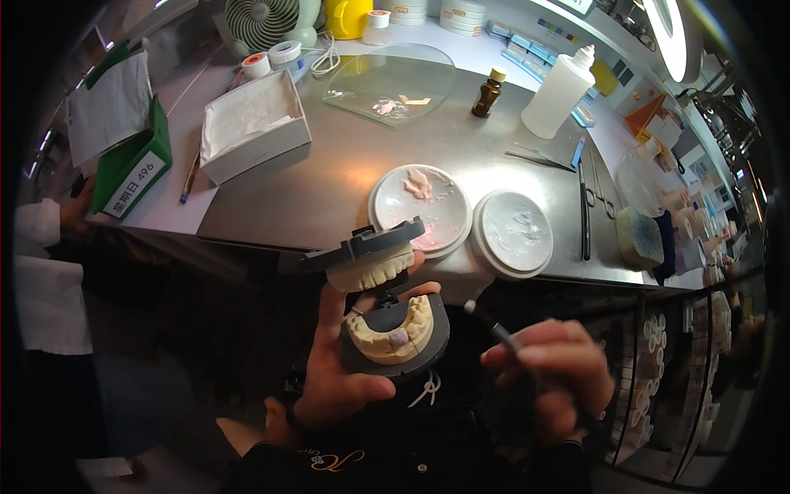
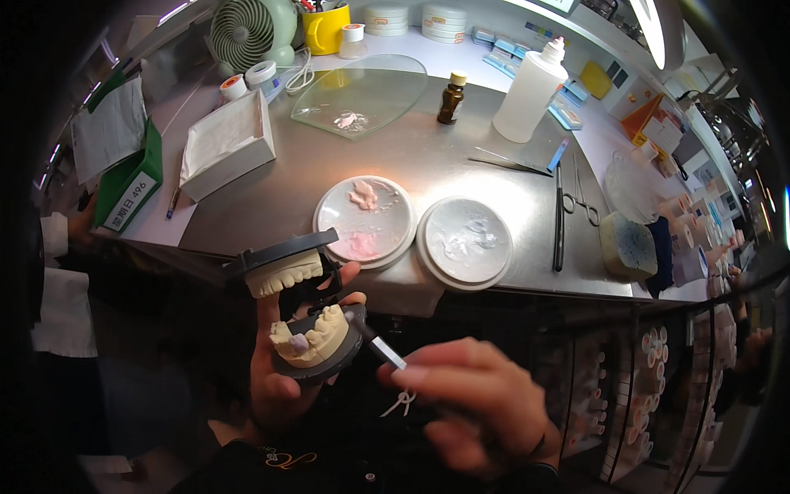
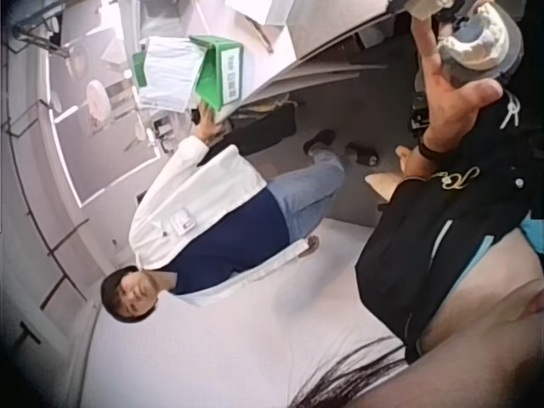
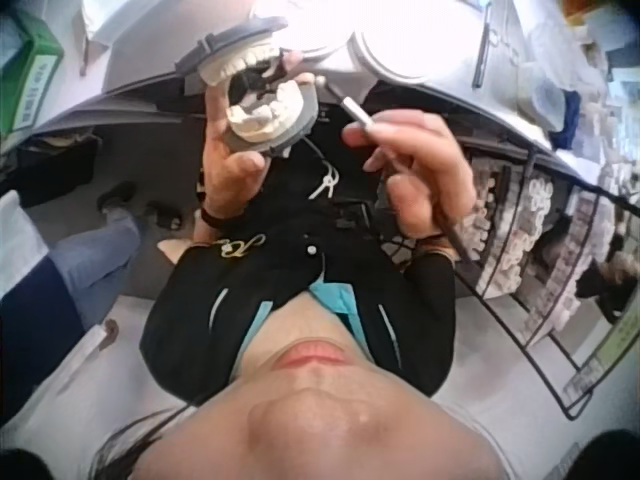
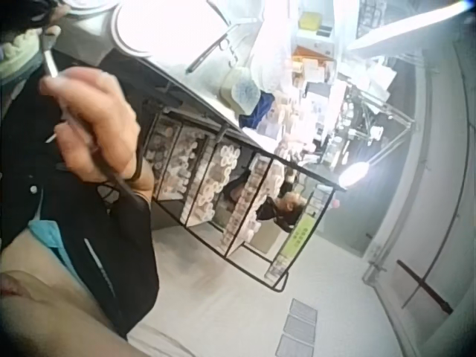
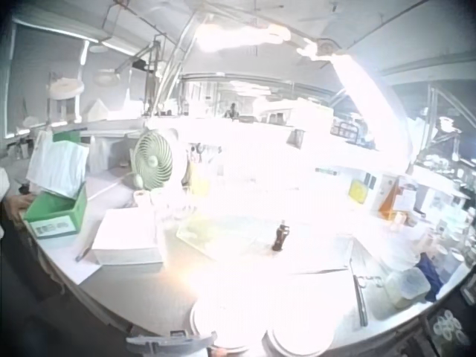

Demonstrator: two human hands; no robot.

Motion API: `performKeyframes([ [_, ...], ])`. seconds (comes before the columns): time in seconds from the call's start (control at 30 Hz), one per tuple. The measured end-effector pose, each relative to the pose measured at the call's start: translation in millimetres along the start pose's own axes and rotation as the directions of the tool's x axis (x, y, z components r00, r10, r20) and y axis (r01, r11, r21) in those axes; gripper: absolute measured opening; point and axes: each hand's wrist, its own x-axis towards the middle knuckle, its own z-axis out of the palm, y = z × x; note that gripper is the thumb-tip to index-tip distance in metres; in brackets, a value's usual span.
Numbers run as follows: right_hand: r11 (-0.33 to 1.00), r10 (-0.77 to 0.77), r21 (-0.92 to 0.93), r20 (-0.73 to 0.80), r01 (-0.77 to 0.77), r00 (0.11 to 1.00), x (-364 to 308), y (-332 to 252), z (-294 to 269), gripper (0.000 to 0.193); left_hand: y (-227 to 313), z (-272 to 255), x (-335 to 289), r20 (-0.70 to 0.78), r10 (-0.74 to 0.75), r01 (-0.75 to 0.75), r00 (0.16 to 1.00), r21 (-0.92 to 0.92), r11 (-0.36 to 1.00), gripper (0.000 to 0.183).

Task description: Applying a finish or paint to a dental tooth model using a fine brush.

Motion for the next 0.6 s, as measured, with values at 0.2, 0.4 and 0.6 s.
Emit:
performKeyframes([
  [0.2,0.898,-0.336,-0.267,0.097,0.35,0.937,9,13,24,0.022,-7,5,0,-0.038,0.104,-0.104,0.994,0.0,0.995,0.107],
  [0.4,0.91,-0.402,-0.094,0.03,0.403,0.915,8,27,32,0.026,-9,8,3,-0.037,0.082,-0.083,0.996,-0.05,0.995,0.108],
  [0.6,0.86,-0.477,-0.196,0.019,0.471,0.879,10,30,35,0.025,-13,6,4,-0.036,0.106,-0.108,0.994,-0.041,0.993,0.11],
])
